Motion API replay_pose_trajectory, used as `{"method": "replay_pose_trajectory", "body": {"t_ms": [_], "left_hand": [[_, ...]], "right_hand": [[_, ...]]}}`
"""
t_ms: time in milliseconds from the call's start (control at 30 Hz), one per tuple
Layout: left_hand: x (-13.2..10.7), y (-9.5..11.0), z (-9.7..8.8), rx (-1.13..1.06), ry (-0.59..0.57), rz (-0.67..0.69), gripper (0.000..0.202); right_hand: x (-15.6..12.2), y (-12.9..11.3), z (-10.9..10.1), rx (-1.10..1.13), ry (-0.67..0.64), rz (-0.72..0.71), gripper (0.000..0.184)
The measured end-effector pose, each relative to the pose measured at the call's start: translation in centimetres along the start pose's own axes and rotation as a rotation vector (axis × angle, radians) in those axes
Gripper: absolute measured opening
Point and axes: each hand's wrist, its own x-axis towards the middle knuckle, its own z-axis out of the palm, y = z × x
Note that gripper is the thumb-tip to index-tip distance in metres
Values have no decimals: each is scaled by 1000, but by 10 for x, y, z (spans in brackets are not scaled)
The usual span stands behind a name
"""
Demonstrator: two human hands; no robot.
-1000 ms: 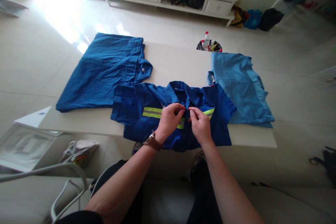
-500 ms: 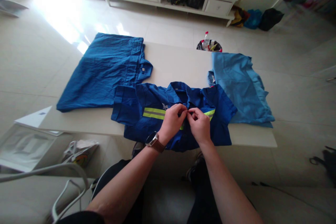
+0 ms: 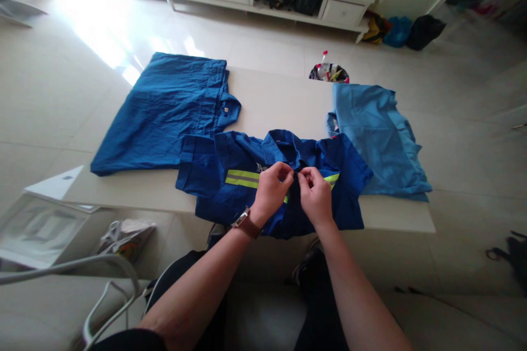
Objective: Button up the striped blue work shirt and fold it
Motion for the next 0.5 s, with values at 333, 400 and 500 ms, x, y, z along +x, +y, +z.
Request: {"method": "replay_pose_trajectory", "body": {"t_ms": [333,400,500], "left_hand": [[3,-7,3,-242,-119,-76,18],[2,-5,4,-144,-107,-59,19],[0,-4,6,20,-98,-3,20]], "right_hand": [[2,16,9,285,0,185,24],[3,22,15,336,31,236,26],[6,29,19,373,21,267,27]]}}
